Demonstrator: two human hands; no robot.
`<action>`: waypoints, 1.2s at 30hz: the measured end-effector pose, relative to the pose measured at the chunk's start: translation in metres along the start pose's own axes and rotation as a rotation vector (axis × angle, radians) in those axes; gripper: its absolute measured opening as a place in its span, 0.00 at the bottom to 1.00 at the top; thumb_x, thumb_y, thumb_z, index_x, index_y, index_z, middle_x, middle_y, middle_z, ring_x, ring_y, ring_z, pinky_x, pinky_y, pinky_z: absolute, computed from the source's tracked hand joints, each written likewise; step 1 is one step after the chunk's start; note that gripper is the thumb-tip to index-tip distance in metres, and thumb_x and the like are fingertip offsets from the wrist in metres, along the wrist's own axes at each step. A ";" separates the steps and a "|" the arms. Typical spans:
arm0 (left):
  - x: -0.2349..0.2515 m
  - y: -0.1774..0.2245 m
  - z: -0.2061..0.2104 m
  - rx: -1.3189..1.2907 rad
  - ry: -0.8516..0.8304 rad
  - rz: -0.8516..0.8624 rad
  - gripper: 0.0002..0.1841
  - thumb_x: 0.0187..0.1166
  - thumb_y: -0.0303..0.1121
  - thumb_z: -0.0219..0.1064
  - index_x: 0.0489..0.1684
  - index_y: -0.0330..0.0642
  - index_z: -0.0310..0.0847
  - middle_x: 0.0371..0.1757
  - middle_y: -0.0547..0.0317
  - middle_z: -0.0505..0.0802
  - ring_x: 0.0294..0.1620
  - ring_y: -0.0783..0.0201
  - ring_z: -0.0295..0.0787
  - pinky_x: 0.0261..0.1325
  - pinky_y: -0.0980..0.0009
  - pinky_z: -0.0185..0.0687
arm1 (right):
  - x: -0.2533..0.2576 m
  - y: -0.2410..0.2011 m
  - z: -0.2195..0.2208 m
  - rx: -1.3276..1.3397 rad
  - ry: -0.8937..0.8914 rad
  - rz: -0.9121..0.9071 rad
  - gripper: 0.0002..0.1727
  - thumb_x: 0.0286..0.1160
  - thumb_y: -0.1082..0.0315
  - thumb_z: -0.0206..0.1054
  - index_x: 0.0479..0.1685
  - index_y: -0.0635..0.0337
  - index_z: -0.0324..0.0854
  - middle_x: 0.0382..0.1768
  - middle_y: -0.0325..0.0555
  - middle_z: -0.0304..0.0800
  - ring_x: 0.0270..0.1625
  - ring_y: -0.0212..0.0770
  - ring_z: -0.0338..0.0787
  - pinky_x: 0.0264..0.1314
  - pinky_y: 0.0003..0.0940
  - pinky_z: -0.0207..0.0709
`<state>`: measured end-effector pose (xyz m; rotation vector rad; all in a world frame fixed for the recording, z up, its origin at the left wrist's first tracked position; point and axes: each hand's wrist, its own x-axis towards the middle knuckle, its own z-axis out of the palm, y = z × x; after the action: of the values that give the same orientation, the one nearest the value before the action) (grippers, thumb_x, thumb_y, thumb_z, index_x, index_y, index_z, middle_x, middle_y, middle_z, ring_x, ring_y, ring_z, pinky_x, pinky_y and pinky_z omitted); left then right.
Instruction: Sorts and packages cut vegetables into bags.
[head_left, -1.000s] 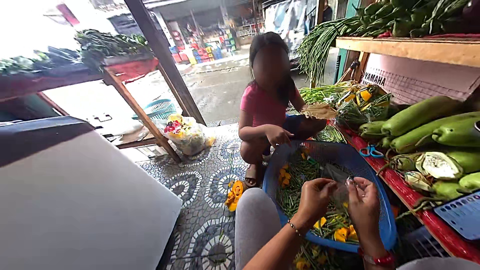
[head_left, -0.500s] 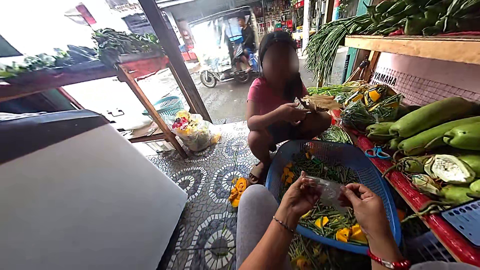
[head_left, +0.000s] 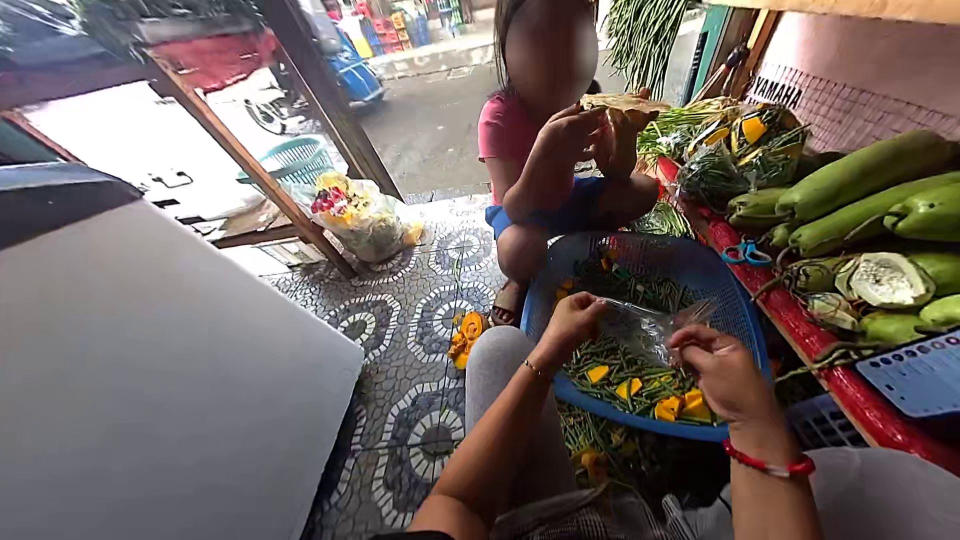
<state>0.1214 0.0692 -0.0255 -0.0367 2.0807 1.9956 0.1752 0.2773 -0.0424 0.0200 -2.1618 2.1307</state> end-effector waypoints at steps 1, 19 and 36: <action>0.006 0.006 0.000 -0.100 -0.003 -0.024 0.09 0.92 0.30 0.57 0.50 0.31 0.78 0.35 0.59 0.87 0.33 0.70 0.86 0.42 0.71 0.87 | 0.002 -0.003 0.005 -0.290 -0.008 -0.021 0.15 0.74 0.83 0.57 0.42 0.64 0.91 0.38 0.45 0.90 0.36 0.34 0.84 0.42 0.31 0.80; 0.132 0.001 -0.006 0.846 -0.120 0.068 0.29 0.75 0.31 0.73 0.76 0.30 0.73 0.62 0.29 0.88 0.64 0.32 0.87 0.65 0.32 0.79 | 0.081 -0.007 -0.008 -0.526 -0.104 0.179 0.15 0.90 0.72 0.57 0.66 0.61 0.85 0.57 0.56 0.91 0.51 0.48 0.91 0.54 0.47 0.85; 0.145 0.049 -0.048 0.702 0.023 0.121 0.15 0.87 0.38 0.61 0.54 0.33 0.85 0.48 0.46 0.90 0.47 0.56 0.86 0.55 0.50 0.78 | 0.048 0.146 0.026 -0.894 0.028 0.795 0.29 0.84 0.65 0.65 0.77 0.75 0.67 0.63 0.78 0.83 0.63 0.74 0.86 0.64 0.70 0.76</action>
<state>-0.0365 0.0476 -0.0060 0.2006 2.7238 1.2137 0.1134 0.2567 -0.1843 -1.0628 -3.2152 1.0906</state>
